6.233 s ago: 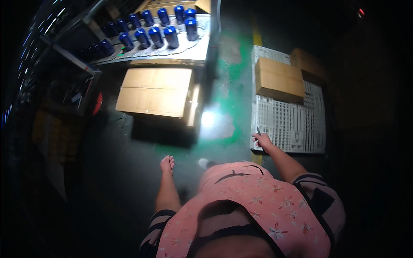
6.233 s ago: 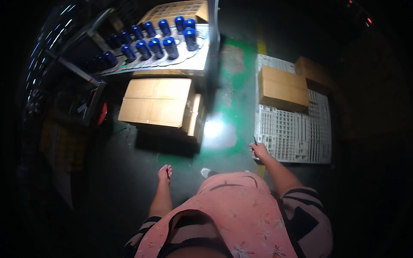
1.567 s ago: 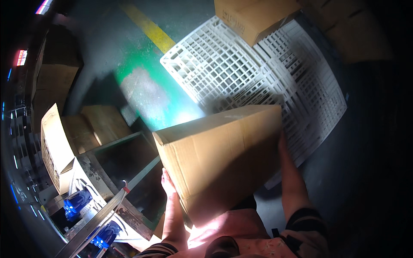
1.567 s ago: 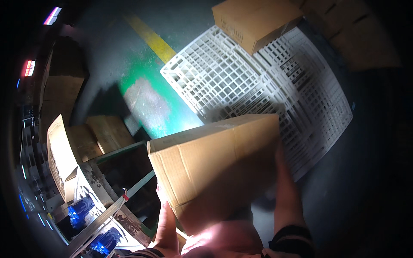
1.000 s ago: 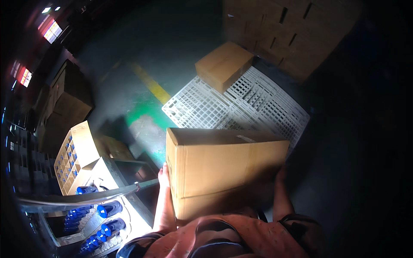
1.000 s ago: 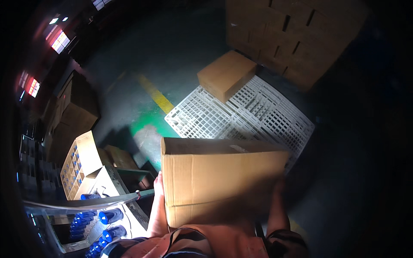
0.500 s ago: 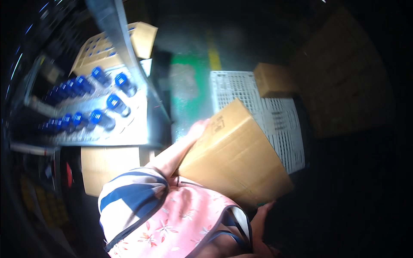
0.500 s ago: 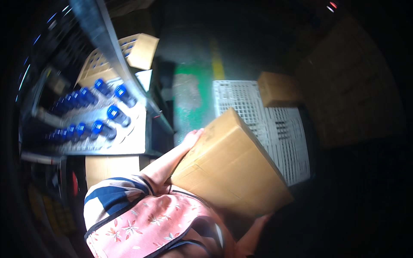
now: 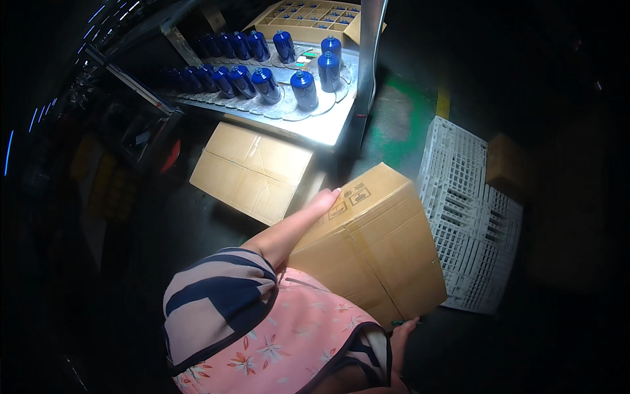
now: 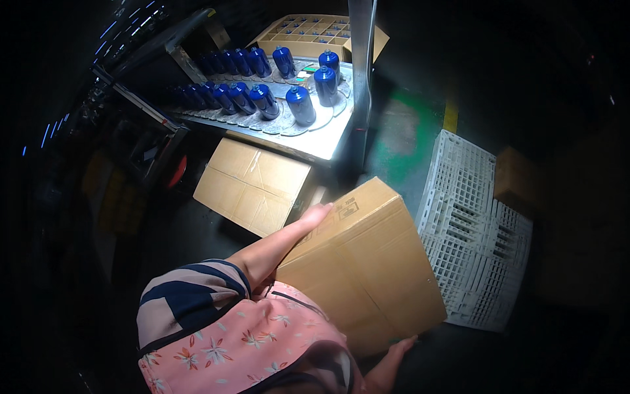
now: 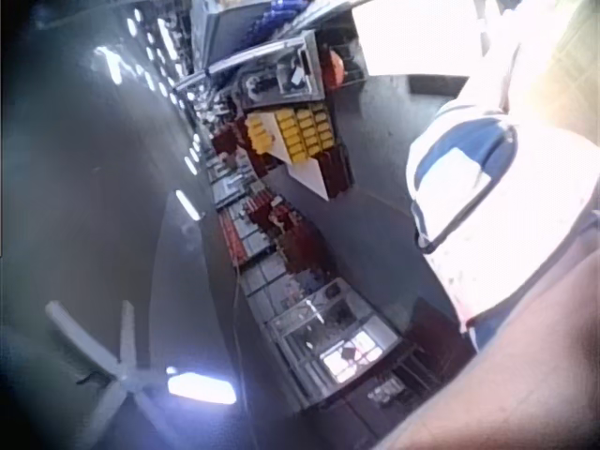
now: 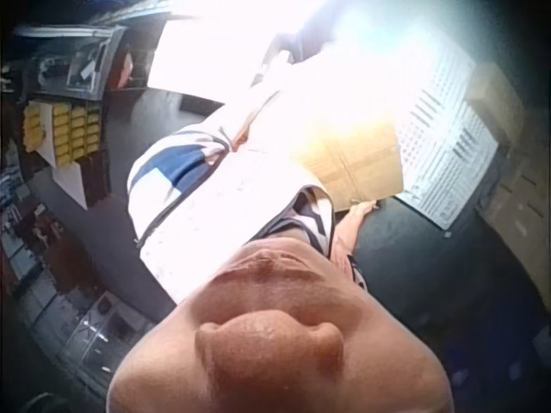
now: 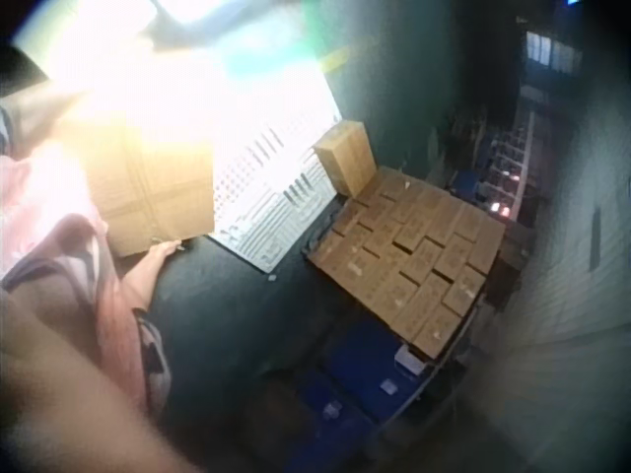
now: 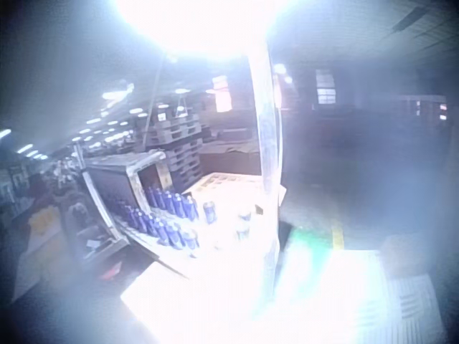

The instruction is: The person places blue cans from a conveyor belt into a cardboard box with internal dividers. After filling the box, they close the flaps and carry the sealed box to a stack of other boxes. They then return to the conveyor and repeat the process with a new box.

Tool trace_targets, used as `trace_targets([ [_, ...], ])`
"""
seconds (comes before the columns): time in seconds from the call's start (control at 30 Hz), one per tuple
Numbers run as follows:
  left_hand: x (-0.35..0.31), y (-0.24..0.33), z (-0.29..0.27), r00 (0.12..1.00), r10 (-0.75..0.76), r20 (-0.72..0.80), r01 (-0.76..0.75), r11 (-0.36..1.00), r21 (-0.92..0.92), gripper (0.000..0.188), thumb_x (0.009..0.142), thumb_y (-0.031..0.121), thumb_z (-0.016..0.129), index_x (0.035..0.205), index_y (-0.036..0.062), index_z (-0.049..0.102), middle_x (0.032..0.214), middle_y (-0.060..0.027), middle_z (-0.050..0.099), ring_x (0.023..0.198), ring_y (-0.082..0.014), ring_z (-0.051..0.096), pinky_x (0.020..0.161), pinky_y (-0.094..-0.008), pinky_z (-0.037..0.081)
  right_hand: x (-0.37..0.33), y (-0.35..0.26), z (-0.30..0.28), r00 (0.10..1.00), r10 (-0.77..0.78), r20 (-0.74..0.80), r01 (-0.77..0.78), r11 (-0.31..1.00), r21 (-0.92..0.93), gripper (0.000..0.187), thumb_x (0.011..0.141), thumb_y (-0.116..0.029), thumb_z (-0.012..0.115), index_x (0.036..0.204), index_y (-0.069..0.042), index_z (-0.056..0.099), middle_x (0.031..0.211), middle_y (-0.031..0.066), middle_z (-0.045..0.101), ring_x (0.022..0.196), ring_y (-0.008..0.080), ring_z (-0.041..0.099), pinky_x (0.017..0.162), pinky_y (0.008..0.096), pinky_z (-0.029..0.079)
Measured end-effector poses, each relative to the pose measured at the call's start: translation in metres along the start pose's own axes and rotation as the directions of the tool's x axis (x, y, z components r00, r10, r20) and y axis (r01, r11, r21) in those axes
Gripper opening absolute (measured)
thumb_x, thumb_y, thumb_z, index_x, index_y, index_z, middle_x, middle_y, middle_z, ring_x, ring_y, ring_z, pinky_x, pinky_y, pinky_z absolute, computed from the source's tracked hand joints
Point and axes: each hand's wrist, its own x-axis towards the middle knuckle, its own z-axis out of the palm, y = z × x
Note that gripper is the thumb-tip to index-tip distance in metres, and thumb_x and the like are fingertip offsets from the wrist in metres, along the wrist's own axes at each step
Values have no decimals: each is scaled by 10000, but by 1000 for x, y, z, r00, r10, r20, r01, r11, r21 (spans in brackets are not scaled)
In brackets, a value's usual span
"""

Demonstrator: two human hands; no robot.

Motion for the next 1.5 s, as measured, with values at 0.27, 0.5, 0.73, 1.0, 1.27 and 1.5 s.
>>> trace_targets([
  [0.27, -64, -125, -95, 980, 4, -197, -46, 977, -210, 623, 944, 505, 414, 1039, -62, 654, 983, -223, 684, 939, -312, 651, 860, -385, 468, -58, 38, 51, 981, -56, 185, 78, 990, -115, 639, 1006, -506, 281, 1423, -37, 402, 1434, 140, 454, 1271, 345, 464, 1064, 460, 357],
  [0.5, -61, -303, -271, 963, 33, -266, -128, 929, -348, 545, 963, 456, 432, 1009, -36, 663, 900, -139, 689, 807, -218, 641, 776, -350, 483, -189, 170, 155, 941, -224, 252, 267, 952, -152, 623, 1010, -489, 291, 1380, -12, 443, 1385, 153, 495, 1233, 327, 493, 1023, 445, 403],
  [0.73, -34, -494, -545, 963, -23, -268, -100, 895, -434, 568, 953, 461, 417, 1066, -48, 643, 992, -179, 680, 926, -266, 637, 834, -373, 467, -436, 338, 308, 928, -281, 246, 333, 921, -204, 546, 1004, -442, 380, 1270, 10, 533, 1253, 137, 596, 1096, 303, 590, 924, 406, 476],
  [1.0, -14, -580, -778, 967, -254, 29, 167, 539, -825, 593, 956, 497, 444, 1237, -9, 574, 1173, -147, 636, 1033, -271, 614, 910, -374, 465, -571, 418, 497, 877, -411, 249, 477, 803, -357, 507, 1011, -390, 396, 1236, 40, 543, 1170, 150, 625, 1054, 275, 595, 925, 393, 451],
  [1.27, 38, -585, -950, 981, -185, 59, 157, 578, -800, 626, 969, 560, 399, 1297, 47, 544, 1212, -126, 619, 1077, -262, 601, 929, -396, 478, -633, 485, 635, 882, -276, 382, 457, 702, -547, 561, 974, -423, 476, 1243, 69, 511, 1218, 168, 584, 1105, 259, 537, 980, 395, 390],
  [1.5, 77, -483, -981, 997, -16, 81, 74, 613, -786, 642, 986, 555, 383, 1381, 57, 469, 1322, -109, 560, 1178, -246, 556, 985, -391, 452, -622, 433, 692, 855, -76, 514, 238, 937, -257, 437, 1003, -324, 427, 1197, 31, 593, 1150, 133, 642, 1065, 242, 589, 964, 354, 421],
])
